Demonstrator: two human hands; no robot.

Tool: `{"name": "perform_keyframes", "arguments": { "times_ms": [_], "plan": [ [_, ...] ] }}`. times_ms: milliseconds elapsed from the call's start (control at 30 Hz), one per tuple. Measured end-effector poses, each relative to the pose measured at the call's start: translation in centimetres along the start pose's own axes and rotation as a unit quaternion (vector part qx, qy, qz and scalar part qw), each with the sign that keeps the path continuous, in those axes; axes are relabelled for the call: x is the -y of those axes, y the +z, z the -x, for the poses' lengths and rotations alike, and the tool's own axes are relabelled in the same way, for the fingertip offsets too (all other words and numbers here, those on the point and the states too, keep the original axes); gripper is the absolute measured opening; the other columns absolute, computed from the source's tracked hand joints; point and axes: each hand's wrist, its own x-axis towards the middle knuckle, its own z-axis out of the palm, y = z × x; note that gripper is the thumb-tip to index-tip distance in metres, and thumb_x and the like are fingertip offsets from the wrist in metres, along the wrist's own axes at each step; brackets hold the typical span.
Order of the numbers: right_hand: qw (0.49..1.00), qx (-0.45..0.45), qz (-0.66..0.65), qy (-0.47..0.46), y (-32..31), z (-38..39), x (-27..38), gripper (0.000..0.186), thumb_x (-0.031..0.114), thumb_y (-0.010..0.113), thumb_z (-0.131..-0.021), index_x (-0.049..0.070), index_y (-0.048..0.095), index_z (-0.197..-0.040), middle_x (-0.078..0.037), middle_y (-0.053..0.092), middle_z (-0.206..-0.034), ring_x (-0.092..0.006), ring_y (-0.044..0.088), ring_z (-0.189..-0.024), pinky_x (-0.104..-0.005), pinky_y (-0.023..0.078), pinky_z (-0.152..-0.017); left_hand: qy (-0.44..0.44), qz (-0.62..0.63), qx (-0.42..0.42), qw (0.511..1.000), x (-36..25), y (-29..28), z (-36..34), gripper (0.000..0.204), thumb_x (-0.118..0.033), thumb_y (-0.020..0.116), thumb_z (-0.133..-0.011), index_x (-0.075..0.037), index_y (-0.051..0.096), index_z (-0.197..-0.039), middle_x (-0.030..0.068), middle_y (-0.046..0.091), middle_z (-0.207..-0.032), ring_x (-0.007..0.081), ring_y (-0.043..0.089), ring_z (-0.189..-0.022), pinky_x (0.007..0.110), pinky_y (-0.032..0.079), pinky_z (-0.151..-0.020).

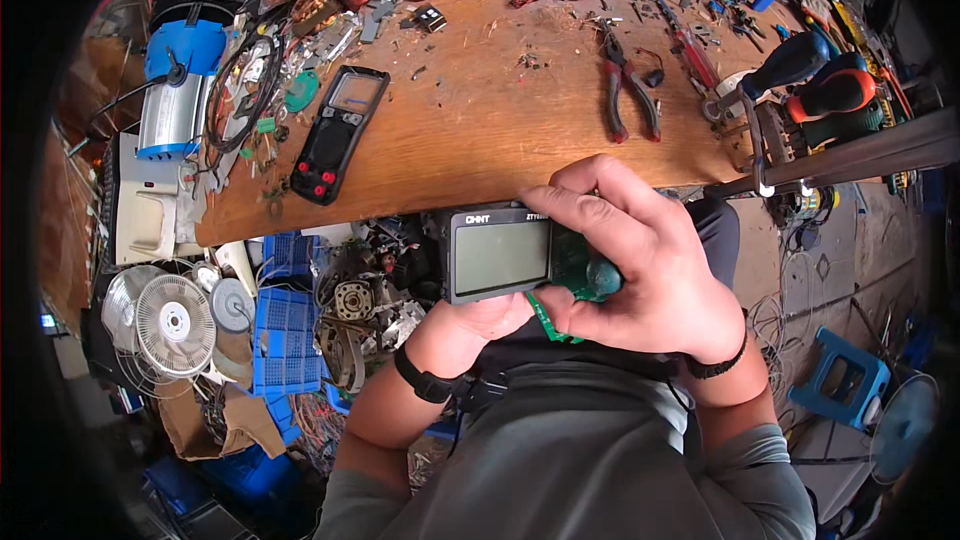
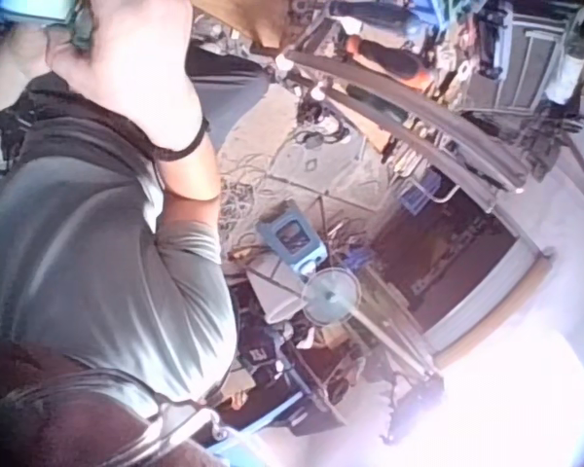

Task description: Inspecting and disassembling a digital multimeter and sorting copper wires on a workbench.

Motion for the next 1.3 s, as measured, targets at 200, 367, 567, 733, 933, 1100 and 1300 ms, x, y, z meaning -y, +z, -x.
{"name": "perform_keyframes", "arguments": {
  "times_ms": [200,367,567,733,933,1100,1300],
  "plan": [
    [1.000,-0.003,0.004,0.003,0.1,0.2,0.0,0.057,0.011,0.079,-0.064,-0.004,0.064,-0.117,-0.015,0.058,-0.102,-0.0270,0.063,-0.083,-0.0339,0.053,-0.073,-0.006,0.049,0.045,0.998,1.3,-2.2,-0.5,0.082,-0.033,0.078,-0.080,-0.011,0.034,-0.146,0.0084,0.042,-0.146,0.0259,0.042,-0.135,0.045,0.036,-0.113],
    [1.000,-0.003,0.000,0.005,0.1,0.2,-0.2,0.056,0.011,0.079,-0.065,-0.003,0.065,-0.118,-0.015,0.058,-0.103,-0.0259,0.063,-0.082,-0.0331,0.053,-0.072,0.025,0.052,0.060,0.996,1.6,-1.7,-0.8,0.079,-0.031,0.076,-0.081,-0.013,0.034,-0.146,0.0085,0.041,-0.146,0.0254,0.040,-0.136,0.044,0.036,-0.113],
    [1.000,-0.009,-0.016,0.000,0.0,0.3,-1.4,0.058,0.013,0.079,-0.066,-0.002,0.063,-0.120,-0.015,0.059,-0.108,-0.0246,0.063,-0.085,-0.0325,0.052,-0.072,0.046,0.000,0.061,0.997,0.8,-1.1,-1.6,0.060,-0.029,0.069,-0.090,-0.006,0.043,-0.140,0.0123,0.053,-0.134,0.0260,0.053,-0.125,0.042,0.045,-0.106],
    [0.960,0.002,-0.253,0.123,1.1,1.6,-3.6,0.049,0.005,0.076,-0.074,-0.001,0.059,-0.120,-0.009,0.066,-0.101,-0.0176,0.065,-0.091,-0.0303,0.051,-0.082,0.019,-0.088,-0.168,0.982,-0.7,1.1,-2.2,0.041,-0.025,0.060,-0.099,-0.003,0.053,-0.132,0.0061,0.060,-0.124,0.0130,0.058,-0.108,0.031,0.047,-0.096],
    [0.854,-0.015,-0.431,0.293,1.0,1.8,-2.8,0.023,0.009,0.073,-0.088,0.002,0.066,-0.108,0.000,0.066,-0.081,-0.0033,0.058,-0.067,-0.0209,0.047,-0.059,0.067,-0.250,-0.182,0.949,-0.6,0.4,-1.9,0.038,-0.020,0.060,-0.099,-0.001,0.053,-0.130,0.0018,0.061,-0.116,0.0084,0.056,-0.101,0.026,0.046,-0.090],
    [0.797,-0.118,-0.502,0.314,1.2,1.2,-4.5,0.011,0.011,0.069,-0.091,0.004,0.063,-0.096,-0.002,0.065,-0.070,-0.0059,0.058,-0.055,-0.0191,0.040,-0.045,0.048,-0.133,-0.172,0.975,-1.3,0.6,-2.0,0.041,-0.018,0.053,-0.102,-0.003,0.046,-0.139,0.0044,0.057,-0.124,0.0109,0.053,-0.110,0.029,0.044,-0.096],
    [0.774,-0.120,-0.539,0.311,0.5,0.9,-4.6,0.014,0.015,0.065,-0.094,0.002,0.062,-0.099,-0.007,0.069,-0.077,-0.0103,0.067,-0.063,-0.0184,0.041,-0.045,0.043,-0.032,-0.100,0.994,-2.8,0.9,-2.6,0.051,-0.014,0.053,-0.099,-0.006,0.035,-0.147,0.0105,0.051,-0.136,0.0186,0.052,-0.123,0.035,0.042,-0.104]
  ]
}}
